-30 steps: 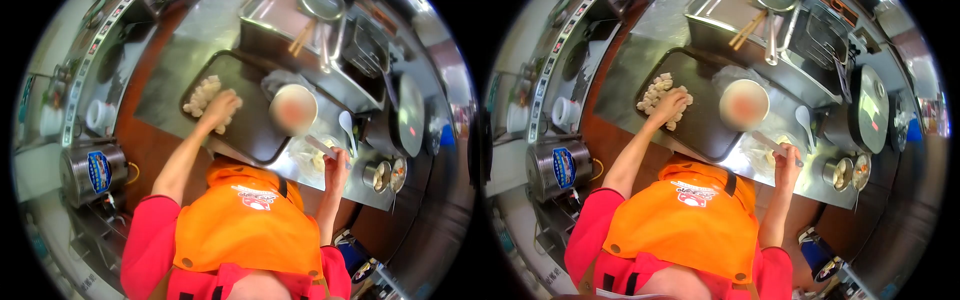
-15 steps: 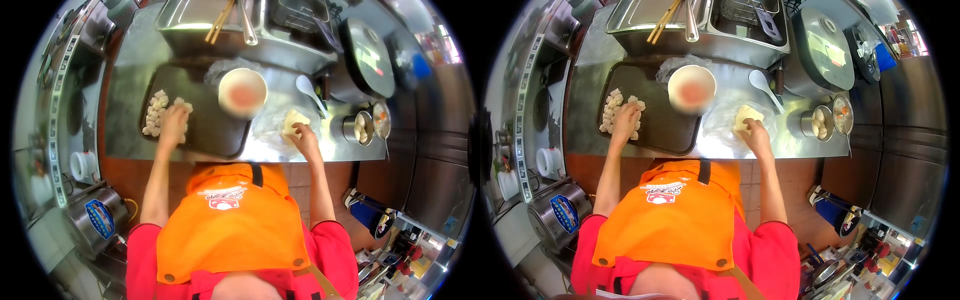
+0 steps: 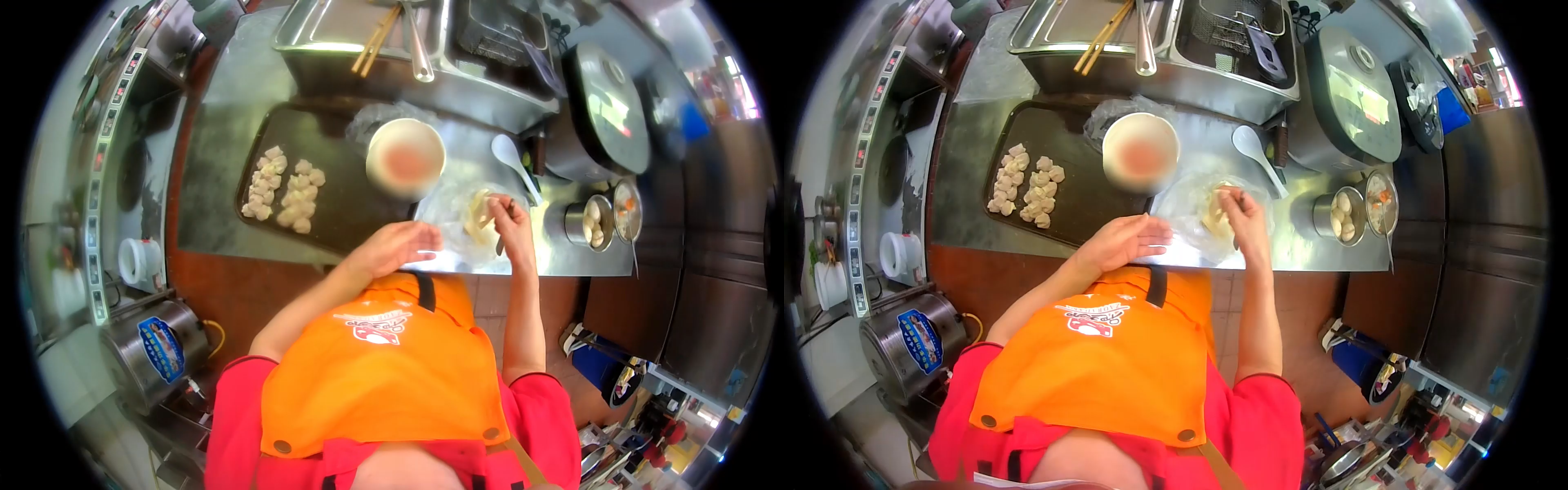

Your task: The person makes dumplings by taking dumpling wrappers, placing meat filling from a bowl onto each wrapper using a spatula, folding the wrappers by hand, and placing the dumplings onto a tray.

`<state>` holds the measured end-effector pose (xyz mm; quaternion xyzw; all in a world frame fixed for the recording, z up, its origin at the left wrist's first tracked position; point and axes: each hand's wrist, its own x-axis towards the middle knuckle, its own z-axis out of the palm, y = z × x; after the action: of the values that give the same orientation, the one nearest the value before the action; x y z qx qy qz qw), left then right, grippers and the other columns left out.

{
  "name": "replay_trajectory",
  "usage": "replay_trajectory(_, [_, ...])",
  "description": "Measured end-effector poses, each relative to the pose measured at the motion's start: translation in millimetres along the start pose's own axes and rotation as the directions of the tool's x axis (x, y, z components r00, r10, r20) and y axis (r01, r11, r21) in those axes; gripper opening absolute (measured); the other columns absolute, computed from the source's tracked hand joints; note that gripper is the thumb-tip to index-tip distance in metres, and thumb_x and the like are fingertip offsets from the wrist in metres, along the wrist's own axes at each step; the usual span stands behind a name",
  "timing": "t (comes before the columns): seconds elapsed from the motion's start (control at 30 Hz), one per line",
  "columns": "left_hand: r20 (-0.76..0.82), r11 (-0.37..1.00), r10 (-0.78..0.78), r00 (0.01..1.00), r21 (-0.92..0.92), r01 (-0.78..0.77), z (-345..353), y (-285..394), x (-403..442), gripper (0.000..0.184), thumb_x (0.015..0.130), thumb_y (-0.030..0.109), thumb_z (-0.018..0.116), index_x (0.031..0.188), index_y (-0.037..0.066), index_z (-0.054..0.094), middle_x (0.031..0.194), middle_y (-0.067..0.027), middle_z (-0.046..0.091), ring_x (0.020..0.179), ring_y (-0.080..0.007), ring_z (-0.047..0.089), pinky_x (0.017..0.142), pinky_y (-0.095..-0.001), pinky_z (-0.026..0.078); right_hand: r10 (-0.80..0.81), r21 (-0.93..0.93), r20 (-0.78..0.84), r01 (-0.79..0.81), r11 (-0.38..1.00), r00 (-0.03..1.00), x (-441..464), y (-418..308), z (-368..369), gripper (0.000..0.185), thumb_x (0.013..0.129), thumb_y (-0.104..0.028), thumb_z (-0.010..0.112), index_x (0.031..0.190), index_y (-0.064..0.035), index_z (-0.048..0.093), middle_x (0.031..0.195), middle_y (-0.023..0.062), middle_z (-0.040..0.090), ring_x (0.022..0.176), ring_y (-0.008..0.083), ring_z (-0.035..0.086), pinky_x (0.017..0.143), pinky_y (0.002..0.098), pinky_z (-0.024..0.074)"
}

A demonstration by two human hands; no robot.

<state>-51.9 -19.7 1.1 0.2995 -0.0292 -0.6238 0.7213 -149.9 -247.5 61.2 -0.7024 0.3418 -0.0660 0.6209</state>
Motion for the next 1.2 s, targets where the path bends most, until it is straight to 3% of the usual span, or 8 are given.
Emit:
replay_trajectory(0.27, [0.092,0.905,0.264,0.960,-0.369,-0.213,-3,24,-1,0.056,0.096,0.043,0.044,0.130,-0.001,0.042,0.128,-0.0127,0.052,0.122,-0.0246,0.047,0.103,-0.0383,0.037,-0.365,-0.130,0.462,0.469,0.874,0.808,-34,-29,75,0.014,0.086,-0.007,0.061,0.098,-0.0050,0.068,0.086,0.0075,0.060,0.079,0.0185,0.058,0.073,0.0278,0.0459])
replay_trajectory(0.37, [-0.043,0.954,0.298,0.954,0.028,-0.297,-6,33,-28,0.048,0.098,0.034,0.044,0.130,-0.002,0.043,0.125,-0.0115,0.054,0.117,-0.0220,0.052,0.100,-0.0347,0.040,-0.014,-0.016,0.327,0.020,1.000,0.945,-14,-39,53,0.043,0.099,-0.038,0.040,0.094,-0.0036,0.064,0.078,0.0011,0.058,0.072,0.0102,0.048,0.067,0.0260,0.0409])
replay_trajectory(0.47, [-0.144,0.816,0.364,0.920,0.526,-0.241,-20,38,-45,0.040,0.099,0.027,0.042,0.124,-0.004,0.051,0.122,-0.0115,0.058,0.111,-0.0195,0.056,0.095,-0.0304,0.042,-0.277,0.393,0.089,0.222,0.893,0.957,26,-33,44,0.056,0.101,-0.045,0.029,0.099,0.0010,0.062,0.089,0.0069,0.058,0.077,0.0127,0.050,0.074,0.0265,0.0415])
replay_trajectory(0.53, [-0.164,0.458,0.436,0.885,0.887,-0.061,-34,44,-57,0.039,0.099,0.028,0.042,0.118,-0.002,0.056,0.115,-0.0114,0.061,0.104,-0.0156,0.058,0.091,-0.0276,0.043,-0.207,0.245,0.108,0.176,0.953,0.972,47,-29,36,0.055,0.100,-0.045,0.032,0.100,0.0015,0.062,0.082,0.0065,0.059,0.071,0.0127,0.053,0.069,0.0251,0.0442])
replay_trajectory(0.67, [-0.364,0.492,0.298,0.883,0.851,0.185,-69,49,-62,0.039,0.098,0.028,0.044,0.118,-0.003,0.056,0.110,-0.0111,0.063,0.097,-0.0179,0.062,0.086,-0.0292,0.047,-0.193,0.034,0.194,0.191,0.981,0.962,67,0,61,0.023,0.095,-0.018,0.053,0.102,0.0027,0.062,0.078,0.0060,0.062,0.072,0.0110,0.058,0.067,0.0246,0.0478])
replay_trajectory(0.77, [-0.306,0.943,0.297,0.905,0.245,-0.226,-67,37,-54,0.039,0.098,0.026,0.045,0.121,-0.005,0.052,0.111,-0.0128,0.062,0.099,-0.0213,0.062,0.087,-0.0322,0.049,-0.353,-0.033,0.206,0.367,0.930,0.913,62,12,83,0.014,0.088,-0.006,0.061,0.101,-0.0006,0.065,0.083,0.0061,0.064,0.077,0.0120,0.061,0.069,0.0252,0.0487])
replay_trajectory(0.9, [-0.255,0.944,0.243,0.936,-0.158,-0.288,-58,34,-25,0.038,0.099,0.022,0.044,0.125,-0.005,0.046,0.119,-0.0156,0.058,0.106,-0.0256,0.060,0.091,-0.0387,0.050,-0.485,-0.155,0.219,0.521,0.839,0.847,61,19,99,0.013,0.085,-0.003,0.063,0.097,-0.0019,0.067,0.091,0.0082,0.067,0.082,0.0145,0.063,0.073,0.0246,0.0488])
replay_trajectory(1.2, [-0.255,0.916,0.258,0.932,-0.243,-0.320,-41,44,-7,0.040,0.099,0.027,0.042,0.121,-0.006,0.048,0.119,-0.0171,0.057,0.109,-0.0269,0.058,0.094,-0.0407,0.047,-0.066,0.197,0.209,0.025,0.980,0.976,53,36,98,0.016,0.088,-0.007,0.062,0.101,0.0011,0.066,0.089,0.0051,0.065,0.074,0.0124,0.060,0.068,0.0234,0.0493])
